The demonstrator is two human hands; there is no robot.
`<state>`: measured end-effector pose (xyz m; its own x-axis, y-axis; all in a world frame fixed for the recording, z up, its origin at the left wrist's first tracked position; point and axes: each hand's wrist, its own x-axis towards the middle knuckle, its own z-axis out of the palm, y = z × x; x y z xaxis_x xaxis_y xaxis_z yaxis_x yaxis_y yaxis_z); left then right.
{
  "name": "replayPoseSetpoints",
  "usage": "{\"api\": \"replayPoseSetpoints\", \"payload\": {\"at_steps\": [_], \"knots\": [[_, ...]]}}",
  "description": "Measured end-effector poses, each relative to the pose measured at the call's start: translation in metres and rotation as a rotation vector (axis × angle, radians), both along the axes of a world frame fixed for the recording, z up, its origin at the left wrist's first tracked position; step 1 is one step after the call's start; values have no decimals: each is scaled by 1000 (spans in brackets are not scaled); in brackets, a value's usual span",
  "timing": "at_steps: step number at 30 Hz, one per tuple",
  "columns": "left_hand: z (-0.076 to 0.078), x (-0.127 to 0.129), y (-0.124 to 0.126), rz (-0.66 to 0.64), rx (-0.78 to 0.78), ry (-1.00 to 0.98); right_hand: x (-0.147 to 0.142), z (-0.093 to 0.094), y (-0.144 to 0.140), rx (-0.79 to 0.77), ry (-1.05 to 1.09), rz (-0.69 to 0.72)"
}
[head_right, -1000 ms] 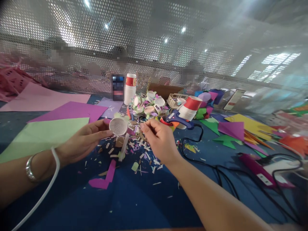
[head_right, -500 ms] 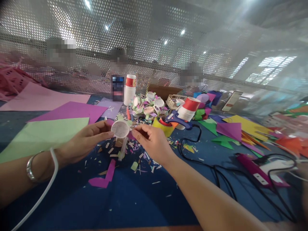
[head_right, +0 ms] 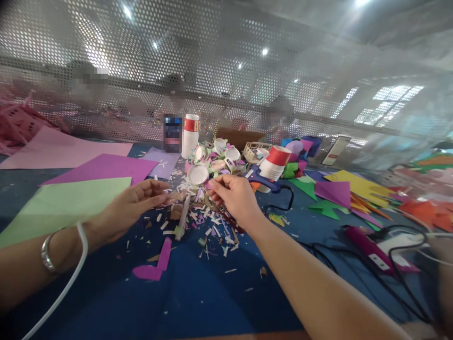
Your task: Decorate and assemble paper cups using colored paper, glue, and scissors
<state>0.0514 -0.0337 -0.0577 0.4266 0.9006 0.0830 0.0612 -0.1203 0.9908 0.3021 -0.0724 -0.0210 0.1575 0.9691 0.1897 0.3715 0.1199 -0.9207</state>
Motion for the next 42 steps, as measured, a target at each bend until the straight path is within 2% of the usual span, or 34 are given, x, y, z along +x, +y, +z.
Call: {"api": "replayPoseSetpoints", "payload": {"at_steps": [3,8,11,14,19,24,26,31,36,42], "knots": [[-1,0,1,-12,-3,8,9,4,23,51,61,-88],[0,1,-1,-31,10,58,20,23,75,156,142,-217],[0,1,0,-28,38,75,19,25,92,189,145,-251],[-1,0,1,-36,104,89,10,15,82,190,110,-211],[0,0,-2,-92,326,205,-2,-2,38,161,-15,-89],[9,1,-15,-272,614,425,-2,-9,9,125,-120,-39],[13,2,-19,-301,699,505,-3,-10,2,119,-163,-20],[22,-3,-16,-179,847,741,-7,-9,-8,157,-348,55],[30,-21,-3,-98,888,1050,-6,-6,-12,203,-432,73],[22,-41,10,6,870,1252,1,-6,-9,192,-517,59]]}}
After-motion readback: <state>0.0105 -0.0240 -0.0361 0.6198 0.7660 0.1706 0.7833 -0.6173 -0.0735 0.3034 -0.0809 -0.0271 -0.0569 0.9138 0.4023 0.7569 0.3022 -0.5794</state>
